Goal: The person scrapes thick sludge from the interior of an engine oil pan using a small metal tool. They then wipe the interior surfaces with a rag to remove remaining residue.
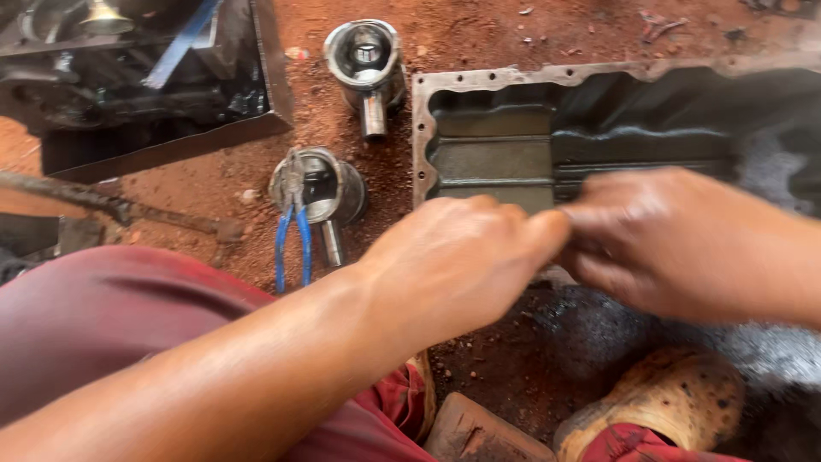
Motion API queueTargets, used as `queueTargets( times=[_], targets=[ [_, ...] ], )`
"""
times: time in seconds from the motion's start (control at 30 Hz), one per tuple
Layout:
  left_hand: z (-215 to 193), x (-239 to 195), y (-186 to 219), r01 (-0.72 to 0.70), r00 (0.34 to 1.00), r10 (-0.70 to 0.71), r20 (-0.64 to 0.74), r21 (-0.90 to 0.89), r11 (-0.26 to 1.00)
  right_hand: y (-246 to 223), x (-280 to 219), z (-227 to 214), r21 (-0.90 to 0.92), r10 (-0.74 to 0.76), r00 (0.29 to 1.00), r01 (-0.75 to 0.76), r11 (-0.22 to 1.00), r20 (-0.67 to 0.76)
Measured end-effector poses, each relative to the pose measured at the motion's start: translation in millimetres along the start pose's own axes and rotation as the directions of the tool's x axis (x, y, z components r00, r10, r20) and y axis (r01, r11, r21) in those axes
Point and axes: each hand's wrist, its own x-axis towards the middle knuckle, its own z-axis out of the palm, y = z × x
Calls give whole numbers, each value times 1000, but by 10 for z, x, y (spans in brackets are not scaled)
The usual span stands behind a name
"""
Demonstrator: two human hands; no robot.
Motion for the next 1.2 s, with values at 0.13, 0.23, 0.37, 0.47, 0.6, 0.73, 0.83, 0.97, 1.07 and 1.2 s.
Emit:
queueTargets(
  times=[0.13, 0.23, 0.37, 0.47, 0.6, 0.73, 0.83, 0.97, 1.07, 1.2],
  targets=[
    [-45, 109, -128, -214, 912, 271, -309, 207, 955, -337, -121, 285, 262, -114, 917, 225, 938, -381],
    [-37, 231, -197, -288, 857, 366, -362, 253, 924, -611, -107, 256, 411, 245, 939, -130, 902, -240],
    [-100, 246, -226, -246, 927, 278, -253, 152, 957, -679, -88, 208, 510, 409, 909, -388, 767, 77],
    [-16, 112, -93, -148, 982, 147, -117, 1, 989, -222, -89, 264, 303, 155, 987, -139, 943, -29],
    [189, -1, 217, -255, 940, 210, -268, -142, 957, 142, 31, 276, 136, -222, 906, 286, 948, -360],
    [153, -10, 181, -155, 965, 85, -247, -281, 947, 136, 208, 53, -15, -441, 785, 483, 875, -436],
    [83, 6, 163, -91, 977, 38, -212, -247, 965, 43, 126, -96, 46, -410, 770, 492, 869, -488],
    [-64, 42, -26, -17, 986, -7, -168, -140, 990, -219, -57, -115, 201, 136, 987, -150, 968, 80],
    [-202, 124, -125, 90, 992, -98, -81, -93, 992, -517, -93, -18, 318, 104, 991, -71, 945, -88],
    [-201, 187, -212, 106, 992, -113, -62, -106, 989, -514, -8, 153, 391, 136, 988, -99, 915, -67]
  ],
)
